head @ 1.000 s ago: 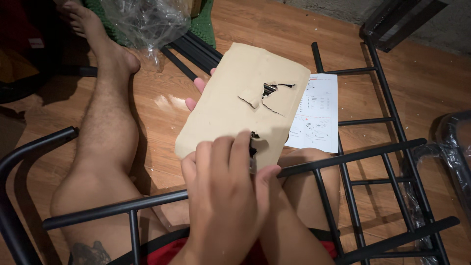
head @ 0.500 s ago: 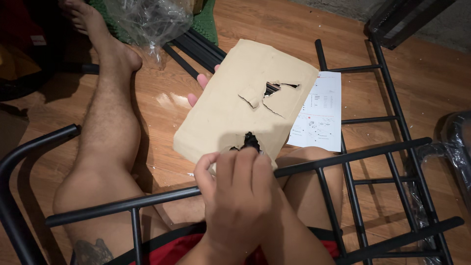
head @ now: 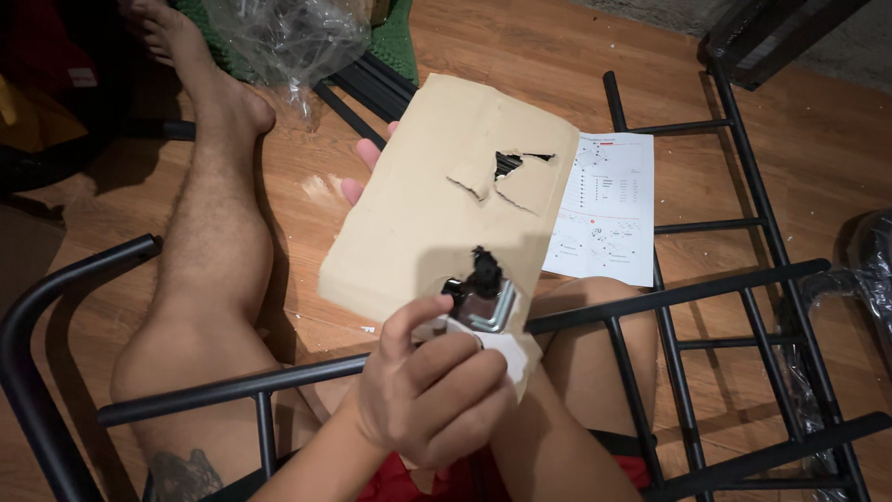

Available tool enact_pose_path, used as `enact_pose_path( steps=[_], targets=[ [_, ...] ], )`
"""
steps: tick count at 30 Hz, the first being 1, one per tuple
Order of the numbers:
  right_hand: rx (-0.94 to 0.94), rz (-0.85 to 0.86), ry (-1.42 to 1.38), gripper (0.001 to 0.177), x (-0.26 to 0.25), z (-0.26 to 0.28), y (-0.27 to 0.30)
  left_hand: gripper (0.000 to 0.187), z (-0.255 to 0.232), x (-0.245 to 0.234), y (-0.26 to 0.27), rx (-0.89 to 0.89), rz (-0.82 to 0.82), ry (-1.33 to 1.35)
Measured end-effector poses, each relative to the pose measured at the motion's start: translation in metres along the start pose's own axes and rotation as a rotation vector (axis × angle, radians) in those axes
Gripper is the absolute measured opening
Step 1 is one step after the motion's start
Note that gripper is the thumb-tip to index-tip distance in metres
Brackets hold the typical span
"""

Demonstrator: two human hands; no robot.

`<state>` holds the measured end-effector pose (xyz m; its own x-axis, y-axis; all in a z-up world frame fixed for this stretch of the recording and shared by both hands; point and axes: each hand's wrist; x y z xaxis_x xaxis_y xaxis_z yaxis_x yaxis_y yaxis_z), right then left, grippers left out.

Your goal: The person unpacks a hardware packet containing screws and bolts, then consults an instruction sheet. They insert a bolt into a metal frame tube and tighten it using an Allen key, continuing to assemble the frame.

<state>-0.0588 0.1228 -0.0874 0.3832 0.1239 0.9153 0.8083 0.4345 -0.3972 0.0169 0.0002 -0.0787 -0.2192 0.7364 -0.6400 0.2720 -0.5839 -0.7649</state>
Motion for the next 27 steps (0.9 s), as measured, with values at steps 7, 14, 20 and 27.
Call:
enact_pose_path(
  steps=[7, 14, 20, 27],
  targets=[
    [-0.087, -0.107, 0.293, 0.073, -0.002, -0.001, -0.017, 0.019, 0.004, -0.008, -0.006, -0.110, 0.056, 0.141],
    [0.072, -0.263, 0.672, 0.056, -0.026, -0.002, 0.034, 0.014, 0.016, -0.005, -0.011, -0.227, 0.112, 0.184],
    [0.231, -0.554, 0.379, 0.042, -0.160, 0.035, 0.051, 0.041, 0.043, 0.016, -0.004, -0.171, 0.332, -0.038],
    [0.090, -0.259, 0.445, 0.045, -0.208, 0.078, -0.015, 0.048, 0.086, 0.019, 0.017, 0.106, 0.625, -0.164]
  ],
)
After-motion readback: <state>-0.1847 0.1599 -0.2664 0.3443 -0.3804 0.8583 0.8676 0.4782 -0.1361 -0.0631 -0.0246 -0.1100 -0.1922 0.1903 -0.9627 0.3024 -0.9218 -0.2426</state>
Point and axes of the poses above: each hand's wrist, its own y-axis away from the middle knuckle, its own x-axis out of the palm, z = x × y, and after that the axes turned 8 degrees about z, right-handed
